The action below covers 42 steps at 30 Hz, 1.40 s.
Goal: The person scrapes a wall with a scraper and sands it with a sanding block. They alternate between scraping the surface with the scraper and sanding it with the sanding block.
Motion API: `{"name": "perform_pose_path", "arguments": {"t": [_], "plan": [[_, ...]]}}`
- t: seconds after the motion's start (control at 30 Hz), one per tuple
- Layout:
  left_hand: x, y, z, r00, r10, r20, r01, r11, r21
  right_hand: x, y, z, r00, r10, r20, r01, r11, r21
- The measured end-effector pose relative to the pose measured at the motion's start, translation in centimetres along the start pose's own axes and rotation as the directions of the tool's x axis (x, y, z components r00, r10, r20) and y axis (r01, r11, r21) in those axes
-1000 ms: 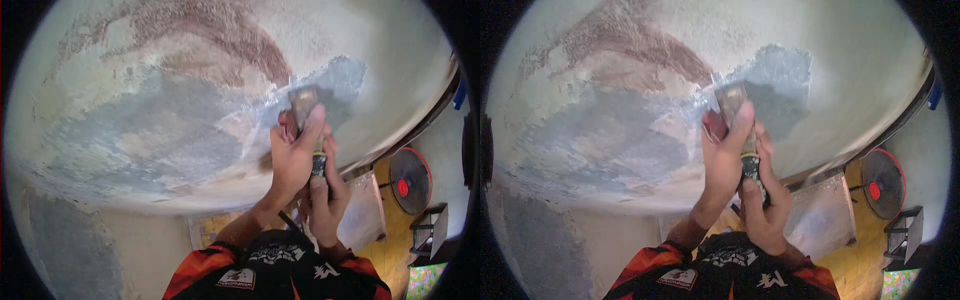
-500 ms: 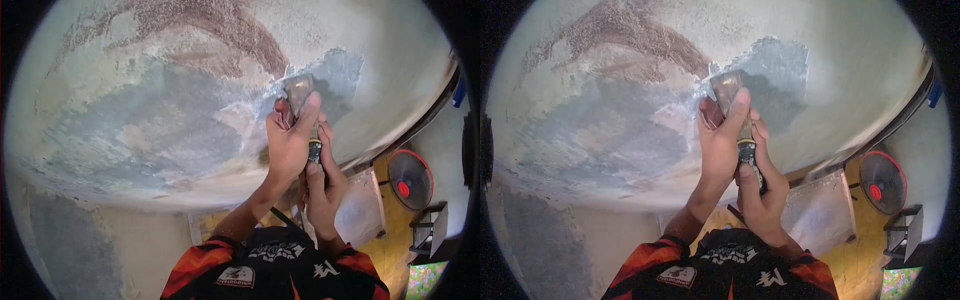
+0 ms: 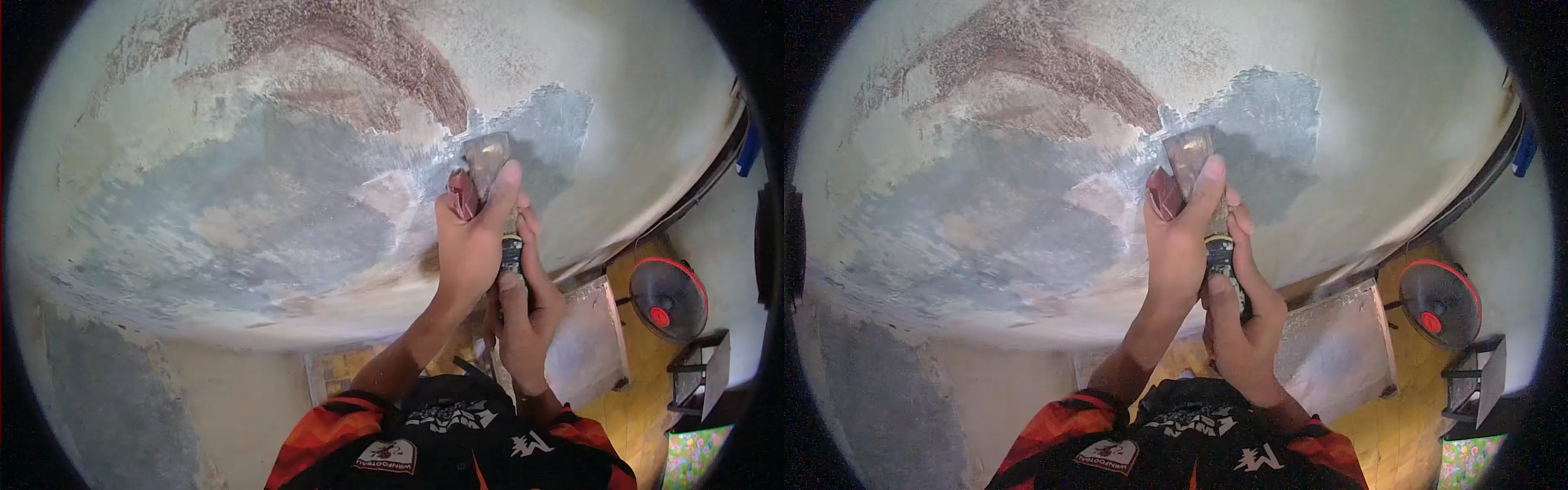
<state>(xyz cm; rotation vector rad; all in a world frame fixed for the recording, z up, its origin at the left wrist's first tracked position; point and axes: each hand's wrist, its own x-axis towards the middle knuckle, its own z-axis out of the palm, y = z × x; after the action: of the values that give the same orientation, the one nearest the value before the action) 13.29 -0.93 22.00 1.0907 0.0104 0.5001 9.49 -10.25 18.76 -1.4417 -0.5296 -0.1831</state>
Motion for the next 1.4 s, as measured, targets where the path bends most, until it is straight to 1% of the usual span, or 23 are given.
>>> {"name": "perform_pose_path", "arguments": {"t": [0.07, 0.17, 0.23, 0.3, 0.4, 0.47, 0.57, 0.6, 0.63, 0.7, 0.73, 0.83, 0.87, 0.97, 1.0, 1.07, 1.1, 1.13, 1.2, 1.27, 1.3, 1.33, 1.4], "plan": [[0.2, 0.3, 0.2, 1.000, -0.002, 0.017, 0.002, 1.000, 0.013, 0.1, -0.4, 0.3, 0.998, 0.044, -0.039, -0.040, 0.995, 0.088], [0.8, 1.6, 1.1, 1.000, 0.022, 0.019, -0.023, 0.998, 0.056, -0.6, -1.6, -0.3, 0.952, 0.307, -0.002, -0.303, 0.938, 0.167], [0.7, 1.2, 1.0, 1.000, 0.028, -0.004, -0.027, 0.997, 0.073, 0.4, -1.6, -0.1, 0.959, 0.283, 0.025, -0.284, 0.946, 0.156], [0.4, 0.4, 0.4, 0.999, 0.024, -0.024, -0.023, 0.999, 0.044, -0.6, -0.1, -0.1, 0.995, 0.096, 0.017, -0.097, 0.993, 0.072], [0.4, -0.1, 0.0, 0.999, 0.003, -0.041, 0.002, 0.993, 0.114, -0.7, -0.6, -0.2, 0.977, 0.212, 0.025, -0.212, 0.956, 0.202], [0.5, -0.1, -0.1, 0.999, 0.023, -0.026, -0.020, 0.995, 0.100, -0.5, -0.2, -0.1, 0.985, 0.170, 0.021, -0.170, 0.964, 0.203], [0.5, 0.1, -0.1, 0.999, 0.028, -0.021, -0.027, 0.999, 0.038, 0.3, 2.2, 0.0, 0.999, -0.035, 0.002, 0.035, 0.999, 0.019], [0.4, 0.2, -0.3, 0.999, 0.016, -0.032, -0.016, 1.000, 0.014, 0.7, 1.5, 0.3, 0.999, -0.050, -0.002, 0.050, 0.998, 0.038], [0.3, 0.9, -0.1, 1.000, 0.007, 0.004, -0.007, 0.999, 0.047, 0.3, 0.6, 0.5, 1.000, -0.030, -0.005, 0.030, 0.998, 0.056], [1.2, 3.1, 0.7, 0.997, -0.004, 0.073, -0.003, 0.995, 0.102, 0.1, -1.4, 0.0, 0.980, 0.192, 0.043, -0.193, 0.981, 0.018], [0.9, 1.8, 0.1, 0.999, -0.021, 0.027, 0.020, 0.999, 0.041, -0.1, 0.1, -0.1, 0.999, -0.006, 0.034, 0.010, 0.993, -0.114], [0.1, 0.5, -0.2, 0.998, -0.019, -0.057, 0.022, 0.998, 0.053, 0.8, 1.3, -0.1, 0.979, -0.194, 0.070, 0.205, 0.950, -0.236], [0.2, 0.1, -0.5, 0.999, -0.033, 0.011, 0.032, 0.999, 0.041, 0.2, 0.2, 0.0, 0.995, -0.087, 0.041, 0.090, 0.990, -0.109], [-0.3, 0.6, -0.4, 0.995, -0.097, -0.036, 0.099, 0.993, 0.063, -1.1, -0.3, -0.4, 0.982, 0.173, 0.070, -0.182, 0.971, 0.153], [-0.5, 0.6, -0.5, 0.997, -0.060, -0.038, 0.063, 0.995, 0.076, -1.0, -0.1, -0.7, 0.961, 0.247, 0.123, -0.269, 0.938, 0.217], [-2.1, 0.5, -1.0, 0.995, 0.053, -0.083, -0.046, 0.996, 0.082, -1.3, 0.1, -1.3, 0.942, 0.252, 0.220, -0.308, 0.911, 0.276], [-3.1, 0.4, -1.5, 0.988, 0.113, -0.101, -0.105, 0.991, 0.086, -1.8, 0.7, -1.7, 0.925, 0.244, 0.290, -0.315, 0.921, 0.228], [-4.0, -0.9, -3.7, 0.976, 0.215, -0.035, -0.198, 0.943, 0.269, -2.7, 1.7, -2.4, 0.902, 0.241, 0.358, -0.319, 0.931, 0.177], [-7.2, -2.2, -5.3, 0.984, 0.098, -0.147, -0.046, 0.946, 0.321, -4.4, 3.9, -3.7, 0.840, 0.279, 0.465, -0.328, 0.944, 0.025], [-10.9, -4.2, -10.4, 0.988, -0.068, -0.138, 0.137, 0.798, 0.586, -6.1, 5.3, -4.7, 0.750, 0.403, 0.524, -0.382, 0.911, -0.154], [-12.6, -5.8, -13.3, 0.991, -0.101, -0.082, 0.127, 0.608, 0.783, -7.2, 6.0, -5.1, 0.690, 0.489, 0.533, -0.434, 0.870, -0.234], [-14.2, -7.6, -16.1, 0.989, -0.147, -0.035, 0.089, 0.380, 0.921, -8.9, 7.8, -5.4, 0.710, 0.456, 0.536, -0.304, 0.886, -0.351], [-17.9, -10.4, -21.1, 0.903, -0.388, -0.182, 0.268, 0.178, 0.947, -12.1, 12.4, -5.7, 0.742, 0.386, 0.547, -0.024, 0.831, -0.555]]}}
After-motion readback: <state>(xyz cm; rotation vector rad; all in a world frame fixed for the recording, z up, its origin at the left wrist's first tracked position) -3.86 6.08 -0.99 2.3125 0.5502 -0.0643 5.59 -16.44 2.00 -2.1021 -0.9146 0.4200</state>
